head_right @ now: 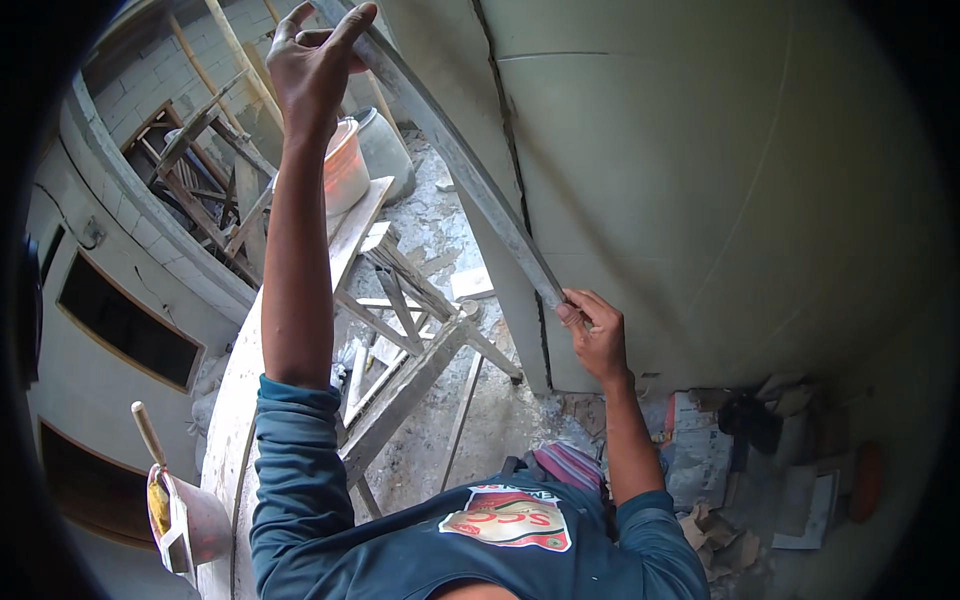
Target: The person uses a smoothing block and a sponge to refine the edge and surface of a plastered corner, then holds a long metal level against the vertical surface.
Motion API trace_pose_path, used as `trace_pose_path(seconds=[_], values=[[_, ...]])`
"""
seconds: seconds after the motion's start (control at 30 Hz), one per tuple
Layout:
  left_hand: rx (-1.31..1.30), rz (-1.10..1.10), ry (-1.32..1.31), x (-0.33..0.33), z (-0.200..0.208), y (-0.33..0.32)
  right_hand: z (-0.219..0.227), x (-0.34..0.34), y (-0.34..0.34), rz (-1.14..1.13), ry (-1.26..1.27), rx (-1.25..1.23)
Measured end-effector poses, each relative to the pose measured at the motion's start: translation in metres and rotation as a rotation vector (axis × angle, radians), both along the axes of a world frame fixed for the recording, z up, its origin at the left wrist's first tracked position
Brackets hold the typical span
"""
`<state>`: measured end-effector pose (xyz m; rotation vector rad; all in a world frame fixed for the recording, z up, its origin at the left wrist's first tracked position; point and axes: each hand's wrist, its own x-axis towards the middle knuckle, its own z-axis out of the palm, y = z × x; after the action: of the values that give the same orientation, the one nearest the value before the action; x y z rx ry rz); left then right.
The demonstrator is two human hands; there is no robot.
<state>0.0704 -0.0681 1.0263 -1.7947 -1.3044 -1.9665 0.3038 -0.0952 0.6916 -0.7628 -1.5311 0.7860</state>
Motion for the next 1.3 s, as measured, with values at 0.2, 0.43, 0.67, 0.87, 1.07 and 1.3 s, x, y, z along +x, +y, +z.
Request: trace_pose_path(seconds=[0.2,0.43,0.67,0.87,1.07,1.3], values=[[-0.129,-0.318,-0.273,-0.020,-0.005,0.006,0.003,0.001,-0.014,0.342,0.133,-0.245],[-0.028,-0.398,-0.338,-0.047,-0.017,0.008,-0.008,-0.018,-0.024,0.651,0.375,-0.512],[-0.099,-0.623,-0.425,-0.071,-0.024,0.012,-0.006,-0.027,-0.025,0.775,0.396,-0.566],[-0.129,-0.673,-0.454,-0.076,-0.028,0.000,-0.002,-0.031,-0.033,0.825,0.432,-0.655],[-0.159,-0.755,-0.511,-0.088,-0.036,-0.005,-0.008,-0.036,-0.037,0.911,0.420,-0.695],[-0.170,-0.723,-0.544,-0.110,-0.053,-0.008,-0.028,-0.038,-0.036,1.140,0.512,-0.845]])
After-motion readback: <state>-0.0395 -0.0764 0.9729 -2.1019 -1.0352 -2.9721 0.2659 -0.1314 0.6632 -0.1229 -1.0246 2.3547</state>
